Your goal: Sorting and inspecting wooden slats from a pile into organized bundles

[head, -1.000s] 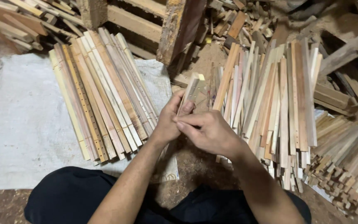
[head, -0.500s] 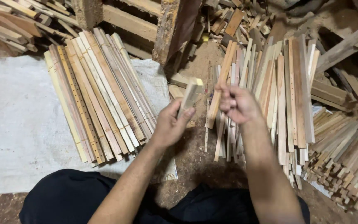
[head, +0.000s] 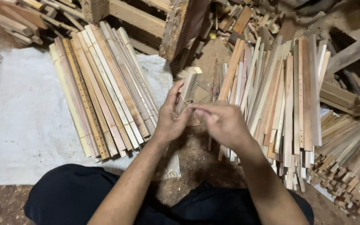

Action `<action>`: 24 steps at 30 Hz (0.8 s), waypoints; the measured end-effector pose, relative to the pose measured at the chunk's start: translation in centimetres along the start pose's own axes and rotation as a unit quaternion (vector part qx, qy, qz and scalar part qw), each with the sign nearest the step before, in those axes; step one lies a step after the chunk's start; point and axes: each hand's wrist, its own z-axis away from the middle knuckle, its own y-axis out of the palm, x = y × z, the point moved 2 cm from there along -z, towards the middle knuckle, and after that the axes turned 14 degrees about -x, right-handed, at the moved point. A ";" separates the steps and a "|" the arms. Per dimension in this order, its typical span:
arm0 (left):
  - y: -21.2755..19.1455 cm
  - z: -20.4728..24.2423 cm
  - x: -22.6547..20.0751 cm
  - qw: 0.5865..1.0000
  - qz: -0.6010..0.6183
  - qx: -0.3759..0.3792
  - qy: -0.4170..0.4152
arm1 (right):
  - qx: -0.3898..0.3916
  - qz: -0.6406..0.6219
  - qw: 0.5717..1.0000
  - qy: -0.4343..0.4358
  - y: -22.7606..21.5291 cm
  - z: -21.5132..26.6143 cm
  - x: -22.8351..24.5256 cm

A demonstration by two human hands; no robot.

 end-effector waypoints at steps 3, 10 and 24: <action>-0.2 -0.2 -1.3 0.996 0.017 0.080 -0.036 | -0.128 0.044 0.990 -0.047 0.5 0.7 -3.8; 0.4 0.4 0.4 0.998 0.051 -0.018 -0.038 | -0.096 -0.098 0.973 0.188 7.2 5.3 -8.6; -7.2 -7.5 0.4 0.956 0.203 -0.198 -0.072 | 0.053 0.055 0.966 0.245 16.1 15.3 -12.0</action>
